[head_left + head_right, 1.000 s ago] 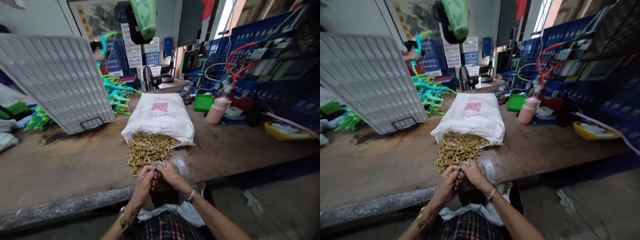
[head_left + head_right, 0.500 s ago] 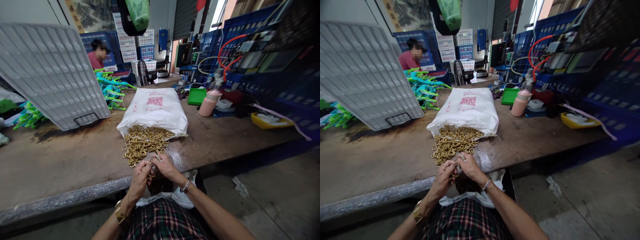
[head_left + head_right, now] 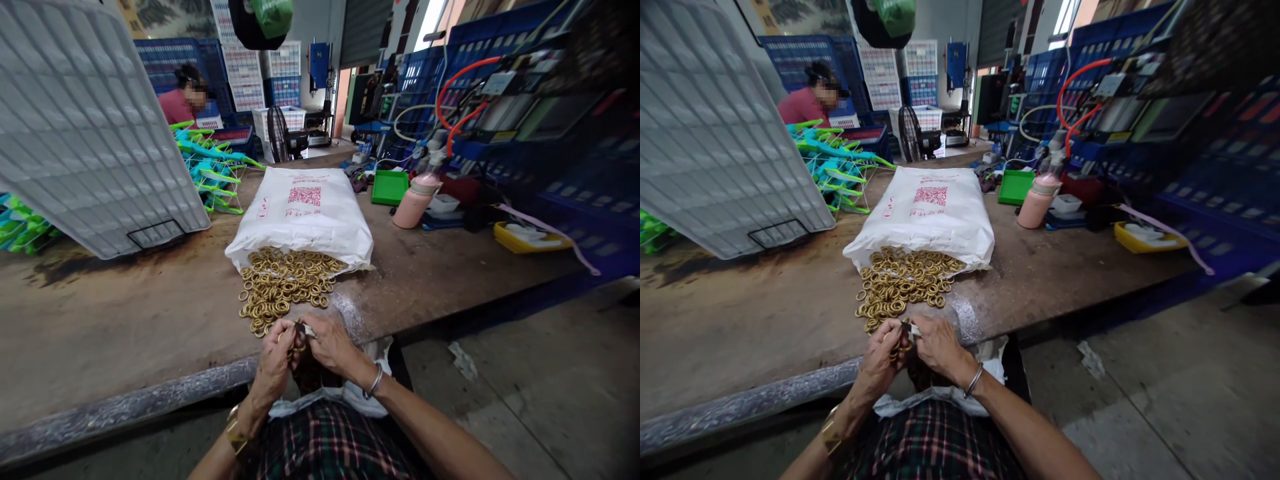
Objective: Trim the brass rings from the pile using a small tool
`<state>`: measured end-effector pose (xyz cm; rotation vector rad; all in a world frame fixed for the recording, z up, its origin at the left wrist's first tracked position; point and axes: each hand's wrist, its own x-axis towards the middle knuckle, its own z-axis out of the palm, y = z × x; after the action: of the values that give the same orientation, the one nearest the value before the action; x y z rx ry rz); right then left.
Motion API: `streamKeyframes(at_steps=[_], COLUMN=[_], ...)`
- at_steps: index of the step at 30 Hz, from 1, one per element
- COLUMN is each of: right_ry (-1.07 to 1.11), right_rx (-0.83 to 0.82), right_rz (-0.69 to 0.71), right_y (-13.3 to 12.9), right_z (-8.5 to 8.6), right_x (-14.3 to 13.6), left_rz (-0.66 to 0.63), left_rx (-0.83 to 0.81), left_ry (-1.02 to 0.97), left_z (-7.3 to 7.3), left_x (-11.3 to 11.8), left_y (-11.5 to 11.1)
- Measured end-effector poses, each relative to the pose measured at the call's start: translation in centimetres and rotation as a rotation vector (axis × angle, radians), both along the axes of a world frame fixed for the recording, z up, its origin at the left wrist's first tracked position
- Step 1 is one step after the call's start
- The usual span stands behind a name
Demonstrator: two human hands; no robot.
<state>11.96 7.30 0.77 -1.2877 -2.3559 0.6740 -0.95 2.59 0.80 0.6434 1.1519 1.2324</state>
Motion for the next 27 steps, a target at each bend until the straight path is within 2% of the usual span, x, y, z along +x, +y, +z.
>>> streamKeyframes(at_steps=[9, 14, 19, 24, 27], right_ry=[-0.049, -0.093, -0.184, -0.357, -0.393], right_rx=[-0.002, -0.034, -0.072, -0.039, -0.068], right_rz=[0.05, 0.083, 0.126, 0.026, -0.118], right_y=[-0.1, 0.2, 0.4, 0.9, 2.0], right_z=[-0.9, -0.5, 0.2, -0.7, -1.3], right_x=[-0.2, -0.1, -0.1, 0.2, 0.9], left_rz=[-0.021, -0.017, -0.034, -0.048, -0.1], left_rx=[0.044, 0.119, 0.12, 0.057, 0.03], left_ry=[0.131, 0.266, 0.28, 0.206, 0.02], left_z=[-1.1, -0.8, -0.8, 0.2, 1.3], left_x=[-0.5, -0.6, -0.8, -0.5, -0.1], left_y=[-0.2, -0.3, -0.5, -1.5, -1.8])
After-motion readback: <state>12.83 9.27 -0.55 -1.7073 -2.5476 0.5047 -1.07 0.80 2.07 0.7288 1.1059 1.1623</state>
